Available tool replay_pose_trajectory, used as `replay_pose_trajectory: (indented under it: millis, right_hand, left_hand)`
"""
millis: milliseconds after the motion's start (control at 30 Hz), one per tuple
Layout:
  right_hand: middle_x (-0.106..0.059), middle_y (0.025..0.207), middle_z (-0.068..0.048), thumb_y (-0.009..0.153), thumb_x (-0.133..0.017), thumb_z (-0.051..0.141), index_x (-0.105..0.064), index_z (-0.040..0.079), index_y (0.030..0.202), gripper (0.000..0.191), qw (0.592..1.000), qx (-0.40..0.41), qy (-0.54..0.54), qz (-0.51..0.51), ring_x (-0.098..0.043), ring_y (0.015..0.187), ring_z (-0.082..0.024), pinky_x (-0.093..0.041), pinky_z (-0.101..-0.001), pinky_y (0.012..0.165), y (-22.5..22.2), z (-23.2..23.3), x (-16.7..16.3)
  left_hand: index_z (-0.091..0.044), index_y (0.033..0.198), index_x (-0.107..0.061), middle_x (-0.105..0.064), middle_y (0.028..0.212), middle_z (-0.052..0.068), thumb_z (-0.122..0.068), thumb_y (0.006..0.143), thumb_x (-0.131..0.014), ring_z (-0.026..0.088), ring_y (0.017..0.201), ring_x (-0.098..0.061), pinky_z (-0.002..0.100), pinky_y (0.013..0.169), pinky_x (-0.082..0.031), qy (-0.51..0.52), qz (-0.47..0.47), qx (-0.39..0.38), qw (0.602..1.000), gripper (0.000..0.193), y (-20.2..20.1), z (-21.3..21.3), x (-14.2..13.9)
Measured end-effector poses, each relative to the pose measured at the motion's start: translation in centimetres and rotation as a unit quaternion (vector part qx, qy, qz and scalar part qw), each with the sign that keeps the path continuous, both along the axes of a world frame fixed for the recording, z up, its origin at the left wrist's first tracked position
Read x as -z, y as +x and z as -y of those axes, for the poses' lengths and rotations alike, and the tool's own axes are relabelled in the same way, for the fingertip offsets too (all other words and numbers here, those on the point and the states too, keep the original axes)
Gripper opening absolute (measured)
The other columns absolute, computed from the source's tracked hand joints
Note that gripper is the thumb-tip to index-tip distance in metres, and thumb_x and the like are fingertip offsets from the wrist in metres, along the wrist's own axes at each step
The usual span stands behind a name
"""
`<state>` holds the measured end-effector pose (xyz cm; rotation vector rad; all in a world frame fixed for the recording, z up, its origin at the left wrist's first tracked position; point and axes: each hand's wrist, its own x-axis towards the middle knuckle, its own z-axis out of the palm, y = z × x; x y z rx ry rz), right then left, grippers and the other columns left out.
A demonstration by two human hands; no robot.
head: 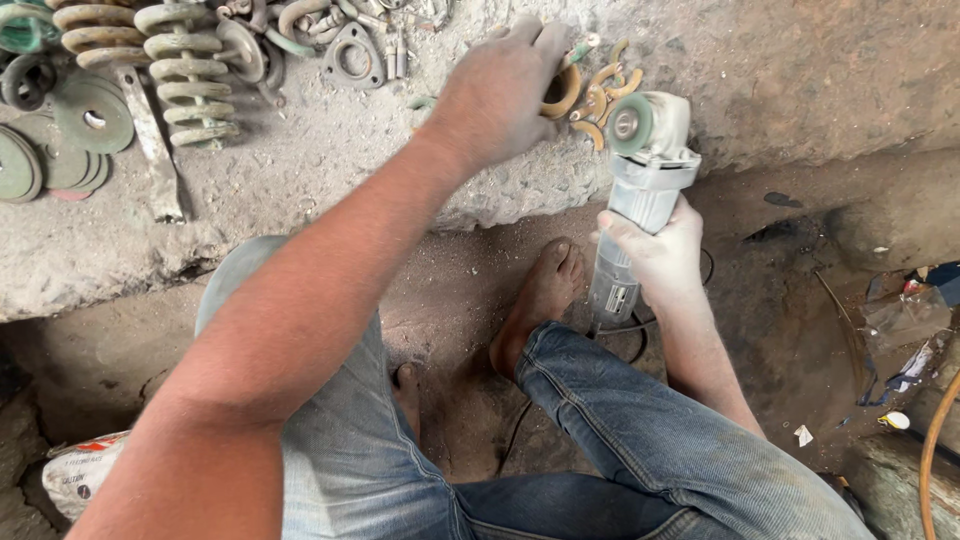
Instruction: The person sits on the floor and uses an angle grinder to grind and smooth various metal parts, including springs and curved metal pieces. The person handles each part individually, grinding them against a concrete block before placing them back into a pile.
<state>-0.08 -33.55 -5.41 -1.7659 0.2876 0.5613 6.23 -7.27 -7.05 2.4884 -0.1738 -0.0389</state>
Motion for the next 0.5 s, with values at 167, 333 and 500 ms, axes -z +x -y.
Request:
replay_pose_trajectory:
  millis: [167,333,500]
  right_hand:
    - [-0.072,0.104,-0.009,0.087,-0.08,0.0,-0.061,-0.003,0.117,0.036,0.995,-0.077,-0.037,0.046,-0.073,0.086,-0.016,-0.063,-0.0312,0.077,0.5,-0.7,-0.2]
    - [-0.073,0.103,-0.009,0.085,-0.08,0.0,-0.06,-0.003,0.117,0.038,0.992,-0.101,-0.058,0.044,-0.074,0.084,-0.016,-0.063,-0.031,0.075,1.8,-2.6,-0.9]
    - [-0.073,0.1,-0.01,0.086,-0.079,0.0,-0.062,-0.005,0.114,0.033,0.99,-0.107,-0.087,0.036,-0.075,0.081,-0.018,-0.065,-0.0319,0.073,2.2,-3.8,-1.4]
  left_hand:
    - [-0.007,0.101,-0.068,-0.066,0.098,0.008,-0.023,0.075,-0.09,0.018,0.089,-0.067,0.038,0.084,-0.058,-0.136,-0.067,0.021,0.988,0.038,0.3,-1.5,1.1]
    - [-0.008,0.098,-0.067,-0.066,0.095,0.009,-0.021,0.08,-0.087,0.019,0.085,-0.065,0.038,0.078,-0.056,-0.15,-0.066,0.019,0.986,0.03,0.8,-1.3,1.9]
    - [-0.009,0.089,-0.068,-0.066,0.093,0.008,-0.018,0.083,-0.085,0.019,0.085,-0.065,0.038,0.078,-0.057,-0.124,-0.047,0.02,0.991,0.02,1.3,-1.2,2.4]
